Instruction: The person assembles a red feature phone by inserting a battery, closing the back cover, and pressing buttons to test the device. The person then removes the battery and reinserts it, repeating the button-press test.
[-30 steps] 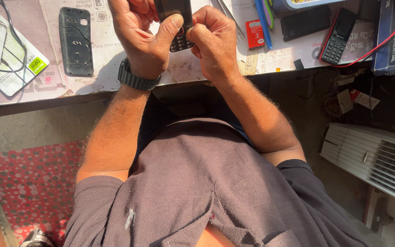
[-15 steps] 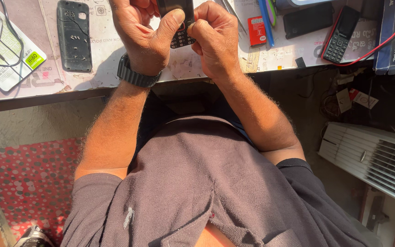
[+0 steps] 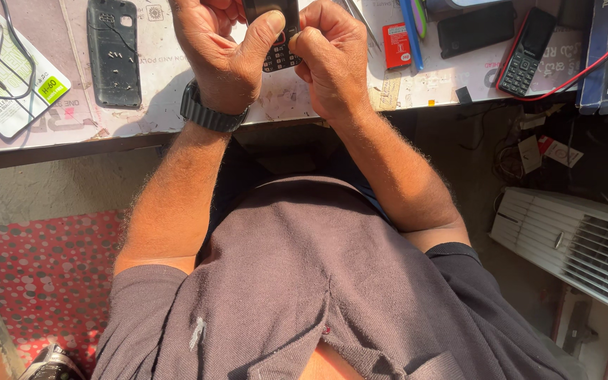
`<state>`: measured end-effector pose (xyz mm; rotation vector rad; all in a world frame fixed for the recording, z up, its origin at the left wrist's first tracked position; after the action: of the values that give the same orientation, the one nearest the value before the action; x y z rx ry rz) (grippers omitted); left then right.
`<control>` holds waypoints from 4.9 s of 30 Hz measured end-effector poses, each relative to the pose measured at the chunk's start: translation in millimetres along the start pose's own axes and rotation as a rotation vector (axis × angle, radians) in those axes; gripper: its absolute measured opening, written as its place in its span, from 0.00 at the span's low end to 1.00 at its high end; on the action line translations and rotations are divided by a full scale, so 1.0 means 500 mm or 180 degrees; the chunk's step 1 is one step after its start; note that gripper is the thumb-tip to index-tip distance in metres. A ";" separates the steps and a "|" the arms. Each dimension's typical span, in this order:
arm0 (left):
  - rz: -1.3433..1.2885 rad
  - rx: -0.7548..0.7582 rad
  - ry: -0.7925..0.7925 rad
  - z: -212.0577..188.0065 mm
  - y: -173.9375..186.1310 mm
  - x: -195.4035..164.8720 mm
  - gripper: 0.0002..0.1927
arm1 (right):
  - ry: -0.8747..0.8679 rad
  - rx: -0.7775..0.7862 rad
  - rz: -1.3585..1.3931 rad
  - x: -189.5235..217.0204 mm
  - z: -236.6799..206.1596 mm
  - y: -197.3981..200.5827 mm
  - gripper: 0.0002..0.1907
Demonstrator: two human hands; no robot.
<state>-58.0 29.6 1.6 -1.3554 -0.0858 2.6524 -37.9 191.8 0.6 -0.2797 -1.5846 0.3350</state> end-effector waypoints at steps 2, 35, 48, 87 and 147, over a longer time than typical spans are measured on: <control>0.0004 0.0014 -0.0021 -0.001 0.000 0.001 0.23 | 0.0005 0.0013 -0.0008 -0.001 0.000 0.000 0.05; -0.0194 0.0002 0.0024 0.003 -0.004 -0.004 0.21 | 0.0058 -0.0026 0.0019 -0.006 0.001 0.000 0.06; -0.0370 -0.0030 0.0240 0.020 -0.008 -0.025 0.27 | 0.0097 -0.0071 0.0076 -0.001 0.004 -0.004 0.06; -0.0235 -0.0013 0.0079 0.000 -0.004 0.000 0.20 | 0.0329 -0.0021 0.0171 -0.019 0.005 0.002 0.06; -0.0162 -0.0060 -0.0027 -0.001 -0.003 -0.008 0.18 | 0.0143 0.0129 0.0159 -0.038 0.008 0.004 0.08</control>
<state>-55.2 30.3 5.0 -1.3297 -0.1446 2.6220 -41.3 186.3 -17.7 -0.2941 -1.5270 0.3965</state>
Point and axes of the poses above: each hand's wrist, its own z-axis towards the middle knuckle, its own y-axis out of the back of the hand, x = y × z, the point moved 6 cm from there along z, towards the middle knuckle, and after that the axes turned 2 degrees about -z, right-handed, at the moved point
